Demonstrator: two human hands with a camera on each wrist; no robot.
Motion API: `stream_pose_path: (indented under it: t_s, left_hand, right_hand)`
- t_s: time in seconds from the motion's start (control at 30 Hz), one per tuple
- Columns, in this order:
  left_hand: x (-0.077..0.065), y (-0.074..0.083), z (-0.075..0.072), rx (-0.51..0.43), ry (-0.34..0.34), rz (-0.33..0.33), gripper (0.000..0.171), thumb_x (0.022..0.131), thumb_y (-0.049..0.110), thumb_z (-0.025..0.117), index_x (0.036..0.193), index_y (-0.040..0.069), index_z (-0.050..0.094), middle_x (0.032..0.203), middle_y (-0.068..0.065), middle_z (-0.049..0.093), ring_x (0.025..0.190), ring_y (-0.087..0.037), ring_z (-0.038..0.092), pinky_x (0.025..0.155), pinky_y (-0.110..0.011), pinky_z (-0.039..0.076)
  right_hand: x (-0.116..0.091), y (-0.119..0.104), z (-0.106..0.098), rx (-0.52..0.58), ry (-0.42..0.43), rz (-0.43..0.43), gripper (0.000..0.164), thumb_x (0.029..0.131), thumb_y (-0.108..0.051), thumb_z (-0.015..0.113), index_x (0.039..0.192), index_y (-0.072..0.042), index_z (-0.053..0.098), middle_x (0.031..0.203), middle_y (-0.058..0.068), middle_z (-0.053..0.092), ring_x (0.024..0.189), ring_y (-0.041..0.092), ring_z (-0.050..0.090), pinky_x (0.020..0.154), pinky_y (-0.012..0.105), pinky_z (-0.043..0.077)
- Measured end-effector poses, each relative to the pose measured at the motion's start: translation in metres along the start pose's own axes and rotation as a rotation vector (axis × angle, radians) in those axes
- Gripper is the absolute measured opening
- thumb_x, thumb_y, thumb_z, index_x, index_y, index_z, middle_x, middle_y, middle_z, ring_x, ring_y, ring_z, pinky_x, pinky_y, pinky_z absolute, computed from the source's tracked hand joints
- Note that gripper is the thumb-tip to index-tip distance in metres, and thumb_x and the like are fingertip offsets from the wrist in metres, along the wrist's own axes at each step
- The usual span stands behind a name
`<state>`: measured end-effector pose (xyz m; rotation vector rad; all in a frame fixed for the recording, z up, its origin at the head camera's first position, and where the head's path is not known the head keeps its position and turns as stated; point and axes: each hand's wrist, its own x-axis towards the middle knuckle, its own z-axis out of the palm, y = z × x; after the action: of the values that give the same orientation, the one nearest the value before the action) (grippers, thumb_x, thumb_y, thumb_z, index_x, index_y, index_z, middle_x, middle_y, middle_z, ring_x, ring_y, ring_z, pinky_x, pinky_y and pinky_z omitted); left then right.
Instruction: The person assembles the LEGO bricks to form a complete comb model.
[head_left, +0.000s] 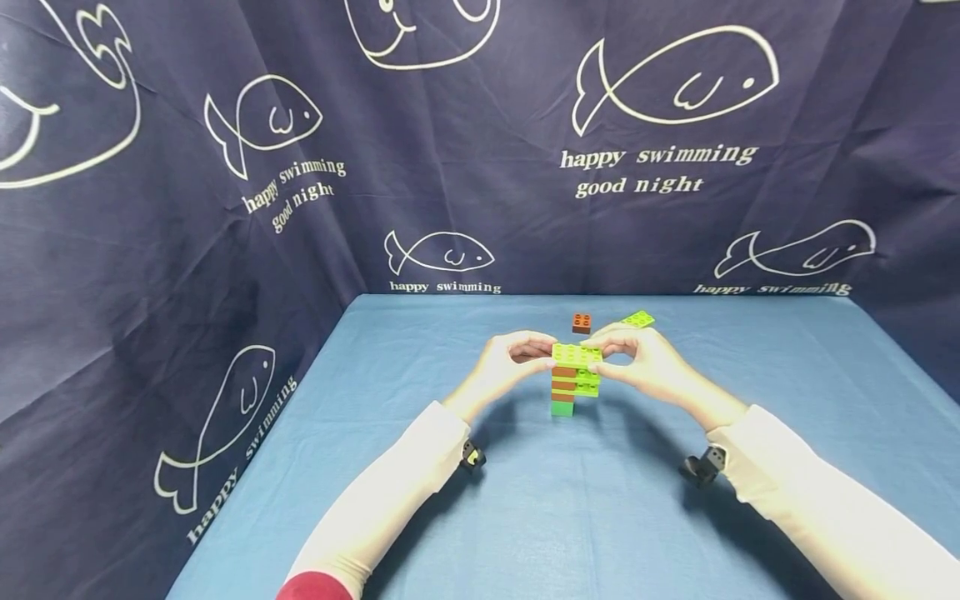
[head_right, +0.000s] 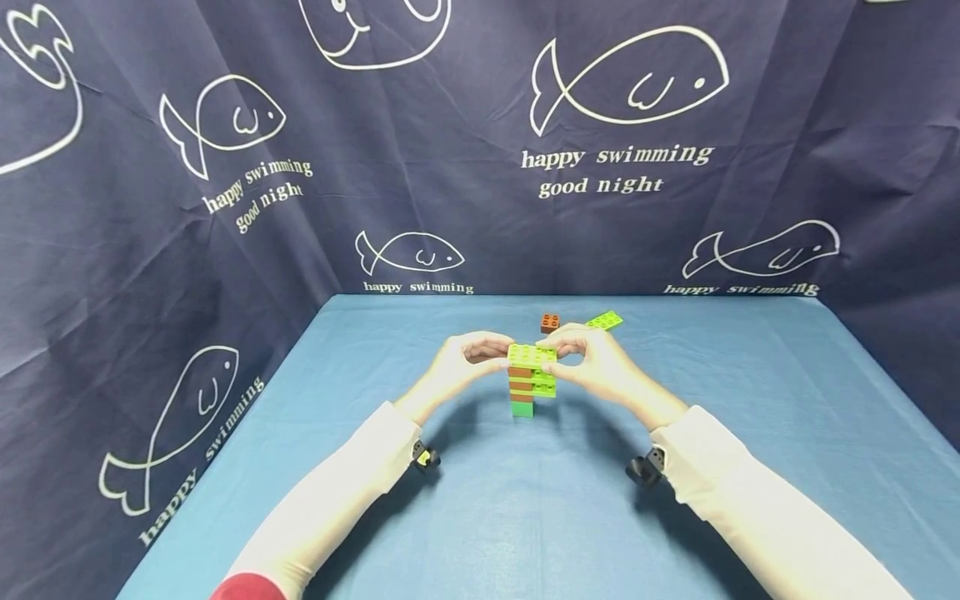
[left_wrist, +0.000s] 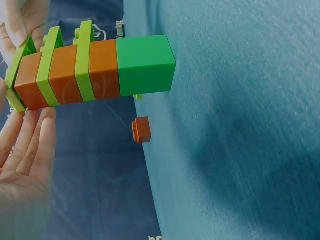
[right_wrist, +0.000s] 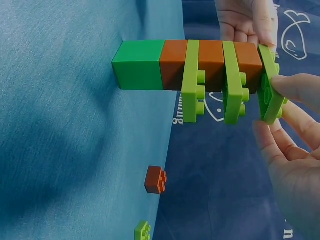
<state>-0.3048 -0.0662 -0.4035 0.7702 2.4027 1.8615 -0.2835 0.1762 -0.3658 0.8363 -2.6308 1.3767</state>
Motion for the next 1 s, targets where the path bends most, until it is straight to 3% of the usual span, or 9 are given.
stream_pose_path:
  t_s: [0.27, 0.5, 0.7, 1.0]
  left_hand:
    - [0.003, 0.005, -0.004, 0.047, -0.041, 0.014, 0.026, 0.085, 0.012, 0.075, 0.109, 0.005, 0.07, 0.102, -0.012, 0.074, 0.087, -0.012, 0.07, 0.079, -0.025, 0.058]
    - [0.004, 0.008, -0.007, 0.1, -0.065, 0.013, 0.025, 0.083, 0.012, 0.076, 0.107, 0.007, 0.071, 0.099, -0.009, 0.074, 0.086, -0.01, 0.071, 0.077, -0.024, 0.058]
    - [0.004, 0.006, -0.006, 0.085, -0.082, 0.009, 0.027, 0.083, 0.012, 0.076, 0.109, 0.005, 0.071, 0.101, -0.011, 0.074, 0.088, -0.01, 0.071, 0.079, -0.024, 0.058]
    - [0.005, 0.006, -0.007, 0.081, -0.082, 0.005, 0.027, 0.083, 0.012, 0.077, 0.108, 0.006, 0.07, 0.101, -0.011, 0.074, 0.089, -0.009, 0.07, 0.078, -0.025, 0.059]
  right_hand:
    - [0.001, 0.004, 0.0, -0.036, 0.019, -0.038, 0.031, 0.082, -0.009, 0.077, 0.112, -0.005, 0.072, 0.11, 0.01, 0.068, 0.095, 0.016, 0.061, 0.09, 0.018, 0.05]
    - [0.0, 0.003, 0.002, -0.019, 0.024, -0.035, 0.032, 0.082, -0.01, 0.077, 0.113, -0.003, 0.071, 0.111, 0.011, 0.068, 0.096, 0.018, 0.062, 0.091, 0.02, 0.051]
    - [-0.003, 0.005, 0.004, 0.033, 0.034, -0.005, 0.032, 0.082, -0.011, 0.077, 0.112, -0.003, 0.071, 0.112, 0.012, 0.068, 0.097, 0.018, 0.063, 0.091, 0.012, 0.047]
    - [-0.007, 0.015, 0.014, 0.209, 0.097, 0.006, 0.033, 0.084, -0.005, 0.074, 0.116, 0.002, 0.067, 0.112, 0.02, 0.068, 0.093, 0.002, 0.064, 0.087, 0.011, 0.05]
